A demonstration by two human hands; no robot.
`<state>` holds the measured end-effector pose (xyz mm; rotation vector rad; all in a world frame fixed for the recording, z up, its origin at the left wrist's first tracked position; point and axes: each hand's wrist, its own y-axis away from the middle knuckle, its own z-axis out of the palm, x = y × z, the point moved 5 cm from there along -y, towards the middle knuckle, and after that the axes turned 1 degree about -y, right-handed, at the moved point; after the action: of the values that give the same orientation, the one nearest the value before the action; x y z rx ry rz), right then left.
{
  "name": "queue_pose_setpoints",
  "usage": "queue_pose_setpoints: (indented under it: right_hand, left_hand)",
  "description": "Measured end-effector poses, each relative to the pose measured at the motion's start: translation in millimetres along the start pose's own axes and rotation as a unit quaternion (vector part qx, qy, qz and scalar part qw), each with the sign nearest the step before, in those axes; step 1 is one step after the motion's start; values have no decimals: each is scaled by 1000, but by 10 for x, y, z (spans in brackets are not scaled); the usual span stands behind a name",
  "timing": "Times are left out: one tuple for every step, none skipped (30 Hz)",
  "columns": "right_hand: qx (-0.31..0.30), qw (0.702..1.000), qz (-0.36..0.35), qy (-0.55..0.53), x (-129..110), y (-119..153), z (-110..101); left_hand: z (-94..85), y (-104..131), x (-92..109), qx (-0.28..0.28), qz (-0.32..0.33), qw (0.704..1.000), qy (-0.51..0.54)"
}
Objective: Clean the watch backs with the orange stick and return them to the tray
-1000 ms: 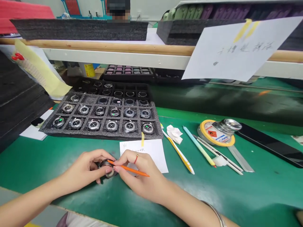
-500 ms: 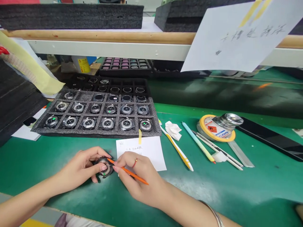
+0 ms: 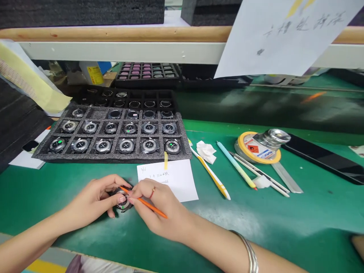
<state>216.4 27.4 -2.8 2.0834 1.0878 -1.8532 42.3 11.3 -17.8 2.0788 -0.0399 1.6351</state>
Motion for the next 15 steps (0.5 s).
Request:
queue_pose_setpoints:
  right_hand:
    - [0,1000,1,0,1,7,-7]
    - [3,1000,6,1,3,20,-19]
    - [6,1000,12,3,5,35,-33]
    - [11,1000,17,2,4,47,-45]
    - [14,1000,20,0,3,53,-53]
    - [14,1000,24,-4,4,51,-52]
    - [11,999,29,-10,7,44,-44]
    - [7,999,35,-16,12,37,-33]
    - [3,999,40,-22,17,34,-23]
    - [2,999,43,-25,21,37,-20]
    - [4,999,44,-26,22,50,-23]
    - [10,999,44,-24,21,69,-34]
    - [16,999,45,-22,21,90,-47]
    - [21,999,47,-19,22,108,-58]
    - [25,998,48,-17,23,118,-66]
  left_hand:
    - [3,1,-2,0,-2,1000,2]
    - [6,3,-6,0,-5,1000,2]
    - [8,6,-11,0,-8,1000,0]
    - [10,7,-13,0,-10,1000,-2]
    - [10,8,-13,1,-10,1000,-4]
    - [9,8,-11,1,-8,1000,-5]
    - [7,6,-9,0,-7,1000,-5]
    - [5,5,-6,0,-6,1000,-3]
    - [3,3,-1,0,-5,1000,-2]
    - [1,2,3,0,-5,1000,-2]
    - [1,1,7,0,-8,1000,-4]
    - [0,2,12,2,-11,1000,-7]
    - [1,3,16,3,-15,1000,-10]
    - [3,5,21,4,-18,1000,-14]
    - [6,7,26,4,-20,1000,-16]
